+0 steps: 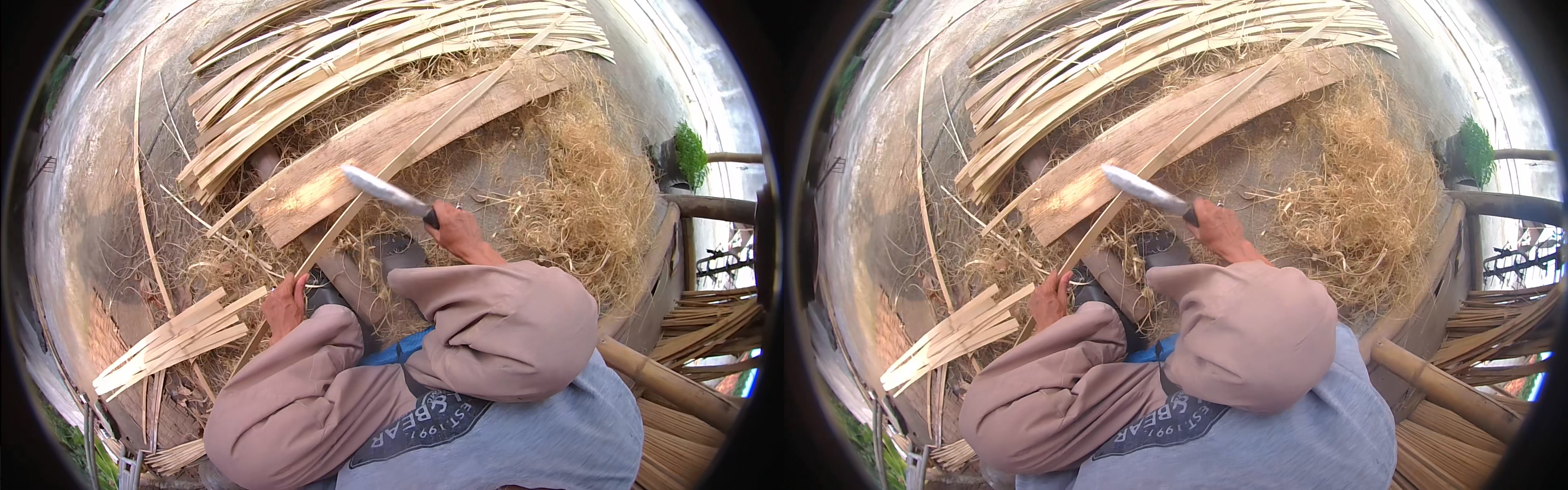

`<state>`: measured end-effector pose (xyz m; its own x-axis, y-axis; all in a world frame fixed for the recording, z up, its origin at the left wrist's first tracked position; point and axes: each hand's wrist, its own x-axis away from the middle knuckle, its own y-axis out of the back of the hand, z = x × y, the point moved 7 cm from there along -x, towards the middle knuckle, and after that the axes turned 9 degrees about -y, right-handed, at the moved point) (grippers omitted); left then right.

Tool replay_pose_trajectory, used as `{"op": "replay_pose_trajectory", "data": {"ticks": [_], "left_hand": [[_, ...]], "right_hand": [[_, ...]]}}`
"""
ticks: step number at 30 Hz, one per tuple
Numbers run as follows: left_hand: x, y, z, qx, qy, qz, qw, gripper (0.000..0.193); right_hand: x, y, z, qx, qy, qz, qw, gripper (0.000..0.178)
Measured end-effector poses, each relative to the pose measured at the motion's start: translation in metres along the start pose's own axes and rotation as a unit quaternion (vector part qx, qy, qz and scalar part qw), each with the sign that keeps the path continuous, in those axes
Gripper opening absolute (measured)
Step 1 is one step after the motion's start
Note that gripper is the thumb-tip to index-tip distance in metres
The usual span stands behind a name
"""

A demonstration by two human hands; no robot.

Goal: The person sits on the ground and uses a knife to split long bamboo strips into thinner slats. They repeatedly position each strip on a wooden board, draw the knife along its length to split it, and place the finished slats into a growing pile.

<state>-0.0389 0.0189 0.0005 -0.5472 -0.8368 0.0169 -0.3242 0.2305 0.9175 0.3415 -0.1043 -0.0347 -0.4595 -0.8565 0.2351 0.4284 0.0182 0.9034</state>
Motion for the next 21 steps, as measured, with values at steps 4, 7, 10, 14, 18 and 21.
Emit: {"op": "replay_pose_trajectory", "data": {"ticks": [4,7,10,14,18,21], "left_hand": [[0.005,-0.011,0.005,-0.01,0.015,0.031,0.999,0.044],[0.011,-0.002,0.002,0.007,0.019,-0.012,1.0,0.044],[0.034,0.005,0.041,-0.012,-0.015,0.048,0.999,0.035],[0.048,0.023,0.065,0.159,-0.013,0.014,0.987,0.03],[-0.01,0.01,-0.006,0.108,-0.062,0.004,0.992,0.038],[-0.015,-0.007,0.004,0.21,0.009,0.09,0.974,0.04]], "right_hand": [[-0.039,0.039,-0.061,-0.045,-0.145,-0.076,0.985,0.034],[-0.03,0.033,-0.027,-0.002,0.048,-0.05,0.998,0.035],[-0.069,0.069,-0.124,-0.037,-0.115,-0.157,0.98,0.044],[-0.088,0.095,-0.156,-0.238,-0.313,-0.098,0.914,0.066],[-0.029,0.028,-0.012,-0.136,-0.083,0.083,0.984,0.065],[0.014,0.0,0.039,-0.07,0.106,0.047,0.991,0.062]]}}
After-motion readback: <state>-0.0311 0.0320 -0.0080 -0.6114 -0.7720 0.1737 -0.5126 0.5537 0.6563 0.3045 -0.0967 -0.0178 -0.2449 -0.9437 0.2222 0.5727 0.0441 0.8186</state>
